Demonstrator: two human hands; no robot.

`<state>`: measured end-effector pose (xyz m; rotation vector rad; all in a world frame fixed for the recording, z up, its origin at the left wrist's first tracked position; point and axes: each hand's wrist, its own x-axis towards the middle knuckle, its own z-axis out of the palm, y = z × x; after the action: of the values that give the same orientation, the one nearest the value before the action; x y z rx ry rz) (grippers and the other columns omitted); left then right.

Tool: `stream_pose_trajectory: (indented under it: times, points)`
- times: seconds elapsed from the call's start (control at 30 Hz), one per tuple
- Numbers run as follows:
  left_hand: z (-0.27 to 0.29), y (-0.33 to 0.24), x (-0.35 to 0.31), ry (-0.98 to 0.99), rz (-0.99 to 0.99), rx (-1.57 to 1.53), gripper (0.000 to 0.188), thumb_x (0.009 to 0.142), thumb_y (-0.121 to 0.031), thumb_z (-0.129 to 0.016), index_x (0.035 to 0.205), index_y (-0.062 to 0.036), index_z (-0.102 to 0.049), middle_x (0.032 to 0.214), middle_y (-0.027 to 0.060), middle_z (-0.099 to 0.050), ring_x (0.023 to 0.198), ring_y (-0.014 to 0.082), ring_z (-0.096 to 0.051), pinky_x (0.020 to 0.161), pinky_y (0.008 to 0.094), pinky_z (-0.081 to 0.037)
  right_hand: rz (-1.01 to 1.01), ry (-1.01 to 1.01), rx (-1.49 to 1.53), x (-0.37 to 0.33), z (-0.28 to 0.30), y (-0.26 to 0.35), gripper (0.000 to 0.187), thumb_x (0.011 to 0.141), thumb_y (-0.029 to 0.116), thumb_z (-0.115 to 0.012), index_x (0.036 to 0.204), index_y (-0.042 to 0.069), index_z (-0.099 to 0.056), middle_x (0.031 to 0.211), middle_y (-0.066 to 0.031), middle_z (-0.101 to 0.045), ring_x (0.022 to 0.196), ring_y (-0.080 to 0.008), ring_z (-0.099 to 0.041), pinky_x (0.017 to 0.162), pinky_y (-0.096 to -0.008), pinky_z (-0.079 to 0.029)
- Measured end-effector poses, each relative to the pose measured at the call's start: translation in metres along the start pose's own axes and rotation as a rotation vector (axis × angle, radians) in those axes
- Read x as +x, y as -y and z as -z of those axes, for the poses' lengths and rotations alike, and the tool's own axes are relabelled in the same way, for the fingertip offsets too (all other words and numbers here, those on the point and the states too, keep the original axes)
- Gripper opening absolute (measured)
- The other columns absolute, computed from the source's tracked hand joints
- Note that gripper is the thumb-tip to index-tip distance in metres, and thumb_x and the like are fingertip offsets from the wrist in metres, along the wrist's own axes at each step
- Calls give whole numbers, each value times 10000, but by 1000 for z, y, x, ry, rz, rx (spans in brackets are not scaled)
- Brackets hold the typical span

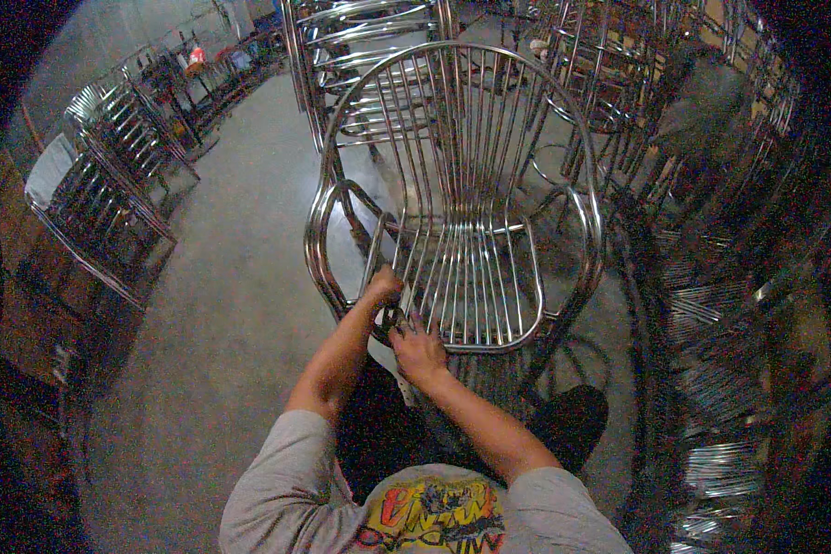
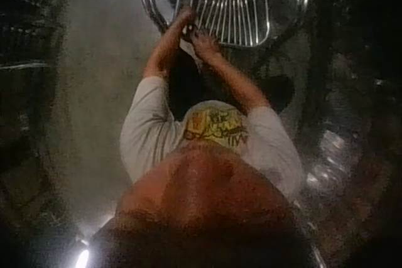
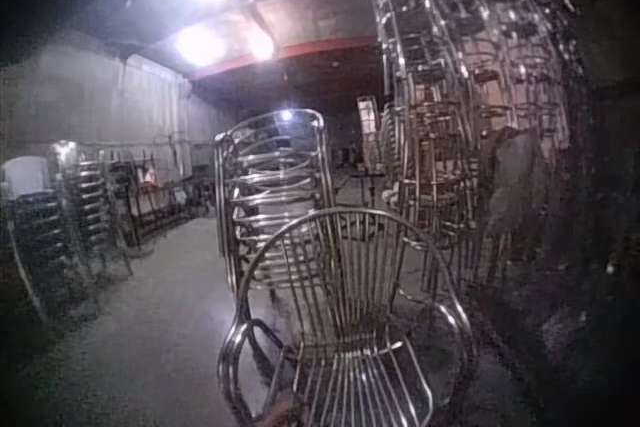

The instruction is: The person assembles a metal chair frame by inserting thin metal rods into the seat and backrest sections. They pick up rods from a nearby pile, insert them into the frame, and adjust the chair's position as needed.

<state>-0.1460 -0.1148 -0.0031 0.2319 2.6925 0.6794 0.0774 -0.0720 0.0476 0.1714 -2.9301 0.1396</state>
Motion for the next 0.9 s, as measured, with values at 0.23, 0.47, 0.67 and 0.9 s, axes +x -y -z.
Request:
stream_pose_trajectory:
  times: [0.23,0.47,0.67,0.9]
  points:
    - [-19,14,39,549,-231,213,236,862,-153,-569,1005,8,-663,976,217,-690,845,319,-697,679,429,-576,-18,-4,3,-3,11,5,627,779,246,-690,1346,98,-466,1438,-144,-435,1316,-325,-425,1051,-574,-339]
    - [-23,19,44,553,-178,91,265,883,-148,-541,1109,-15,-574,974,223,-678,867,347,-682,717,444,-551,-17,18,25,-2,14,6,644,812,257,-637,1404,116,-424,1464,-166,-401,1331,-353,-407,1061,-605,-311]
    - [-14,12,31,454,-144,4,318,901,-143,-517,1199,-35,-497,971,228,-667,887,370,-669,750,457,-530,-20,41,-66,-2,16,9,694,787,260,-683,1412,132,-411,1467,-124,-400,1325,-310,-410,1063,-564,-327]
    - [17,-3,-14,8,-62,-290,398,922,-138,-490,1303,-59,-408,968,233,-655,909,398,-653,788,472,-505,-32,77,-12,-2,17,8,609,779,246,-681,1332,111,-466,1420,-120,-449,1344,-311,-389,1065,-570,-321]
